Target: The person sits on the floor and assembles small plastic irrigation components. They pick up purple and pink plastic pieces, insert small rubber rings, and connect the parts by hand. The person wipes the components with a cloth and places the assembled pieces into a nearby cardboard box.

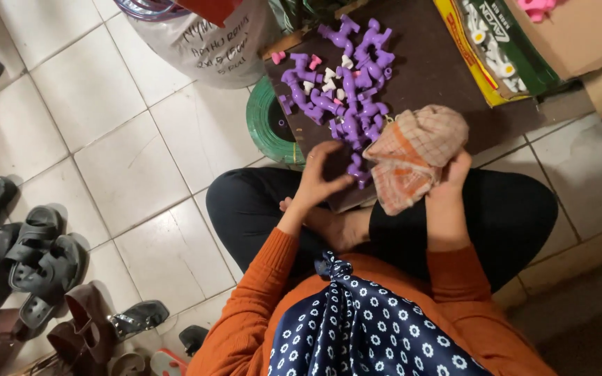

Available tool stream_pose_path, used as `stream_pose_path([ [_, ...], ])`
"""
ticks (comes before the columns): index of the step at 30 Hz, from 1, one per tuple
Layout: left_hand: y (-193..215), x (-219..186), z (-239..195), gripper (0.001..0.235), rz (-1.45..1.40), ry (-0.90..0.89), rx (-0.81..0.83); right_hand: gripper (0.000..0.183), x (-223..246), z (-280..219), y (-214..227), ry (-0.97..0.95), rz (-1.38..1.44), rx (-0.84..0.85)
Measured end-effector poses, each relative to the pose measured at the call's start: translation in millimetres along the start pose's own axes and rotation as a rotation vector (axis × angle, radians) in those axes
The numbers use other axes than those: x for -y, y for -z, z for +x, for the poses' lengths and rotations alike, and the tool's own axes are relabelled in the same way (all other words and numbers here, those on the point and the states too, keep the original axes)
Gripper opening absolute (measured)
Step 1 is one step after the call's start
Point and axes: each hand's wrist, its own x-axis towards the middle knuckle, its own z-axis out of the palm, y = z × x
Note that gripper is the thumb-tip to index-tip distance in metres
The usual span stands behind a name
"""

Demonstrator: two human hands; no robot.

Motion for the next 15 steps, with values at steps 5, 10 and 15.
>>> stream_pose_path([
  [5,-23,26,-17,0.102,0.865,-0.095,0.315,0.039,13,-7,8,0.205,-0.15,0.149],
  [10,-31,18,-18,0.062,0.7,0.011,0.298,0.041,28,-21,16,0.378,-0.267,0.257],
  [15,-16,4,-18,0.051,0.29,0.024,0.094,0.044,39,-33,10,0.543,-0.378,0.381],
])
